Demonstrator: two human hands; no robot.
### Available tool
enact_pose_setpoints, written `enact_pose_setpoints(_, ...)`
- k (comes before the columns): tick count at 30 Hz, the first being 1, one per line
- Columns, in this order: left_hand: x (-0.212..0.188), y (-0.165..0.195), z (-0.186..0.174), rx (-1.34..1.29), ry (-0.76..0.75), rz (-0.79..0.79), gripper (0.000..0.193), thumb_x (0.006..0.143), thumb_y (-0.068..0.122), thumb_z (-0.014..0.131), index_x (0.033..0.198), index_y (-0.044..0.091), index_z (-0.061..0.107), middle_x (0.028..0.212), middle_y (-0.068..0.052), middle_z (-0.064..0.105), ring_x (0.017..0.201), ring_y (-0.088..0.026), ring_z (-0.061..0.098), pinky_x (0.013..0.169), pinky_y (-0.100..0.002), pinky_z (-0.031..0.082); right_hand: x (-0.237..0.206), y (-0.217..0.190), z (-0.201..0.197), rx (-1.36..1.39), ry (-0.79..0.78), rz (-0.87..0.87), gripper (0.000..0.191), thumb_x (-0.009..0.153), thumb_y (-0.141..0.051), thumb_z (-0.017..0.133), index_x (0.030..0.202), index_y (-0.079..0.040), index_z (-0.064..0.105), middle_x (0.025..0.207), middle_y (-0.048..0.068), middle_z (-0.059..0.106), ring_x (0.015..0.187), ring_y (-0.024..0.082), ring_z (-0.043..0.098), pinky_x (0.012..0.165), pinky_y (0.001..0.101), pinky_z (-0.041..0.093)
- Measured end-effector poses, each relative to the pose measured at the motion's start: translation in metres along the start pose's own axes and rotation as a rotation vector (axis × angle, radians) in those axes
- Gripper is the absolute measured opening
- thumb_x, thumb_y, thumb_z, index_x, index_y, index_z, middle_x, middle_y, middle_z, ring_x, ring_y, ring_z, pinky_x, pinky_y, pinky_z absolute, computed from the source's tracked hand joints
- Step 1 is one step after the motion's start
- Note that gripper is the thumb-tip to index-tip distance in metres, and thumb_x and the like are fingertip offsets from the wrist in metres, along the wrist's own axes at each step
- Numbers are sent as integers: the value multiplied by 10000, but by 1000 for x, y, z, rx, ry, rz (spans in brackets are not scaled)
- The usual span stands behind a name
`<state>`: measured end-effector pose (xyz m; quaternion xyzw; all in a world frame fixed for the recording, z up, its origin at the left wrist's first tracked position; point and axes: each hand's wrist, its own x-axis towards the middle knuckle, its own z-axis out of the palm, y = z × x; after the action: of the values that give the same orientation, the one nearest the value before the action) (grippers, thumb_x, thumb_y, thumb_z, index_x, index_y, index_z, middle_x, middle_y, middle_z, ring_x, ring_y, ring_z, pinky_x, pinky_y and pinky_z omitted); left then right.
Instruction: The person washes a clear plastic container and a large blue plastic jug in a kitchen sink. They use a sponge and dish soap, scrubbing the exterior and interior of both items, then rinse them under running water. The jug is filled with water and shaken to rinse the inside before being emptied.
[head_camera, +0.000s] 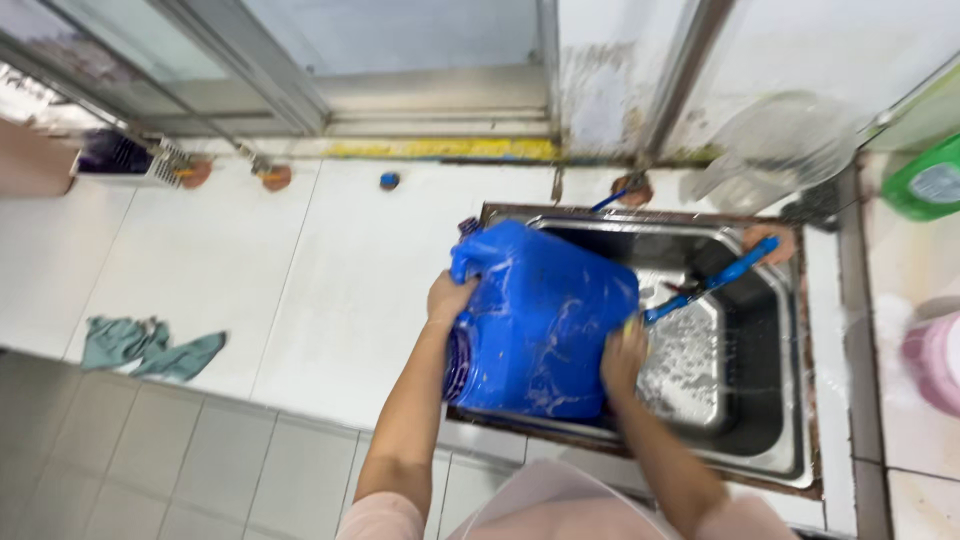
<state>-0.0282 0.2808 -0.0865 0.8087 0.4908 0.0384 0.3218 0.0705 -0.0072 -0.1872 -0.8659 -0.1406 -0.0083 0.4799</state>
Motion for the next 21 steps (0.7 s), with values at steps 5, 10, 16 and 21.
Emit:
enact_pose_setpoints(5,-45,26,-18,-196,-116,33,348,835,259,722,1074,23,630,911,-215,758,799,-374,769,740,-443,595,-52,-42,6,305,-98,-20,733,869,-72,554,1556,34,324,1564,278,354,1481,452,283,1221,504,207)
enact_pose_setpoints(10,-121,21,-50,-188,-34,451,268,853,173,738,1079,55,653,898,-175,761,836,-284,767,753,-373,577,61,-81,1,403,-143,-622,403,903,-130,674,1305,-109,674,1319,144,663,1314,326,558,1146,440,410)
enact_pose_setpoints(16,-155,-36,-90,-164,206,624,430,786,120,773,1190,43,648,969,-192,757,899,-319,766,779,-396,578,90,-23,-95,177,-45,-132,193,945,-244,711,880,-66,672,938,132,661,873,318,664,798,428,539)
enact_pose_setpoints(21,-137,-30,-57,96,220,897,525,675,66,793,1183,53,662,1079,-201,725,978,-390,696,854,-444,555,64,-39,-56,77,-32,-649,164,892,-199,733,811,-64,686,850,133,650,860,336,641,773,435,509)
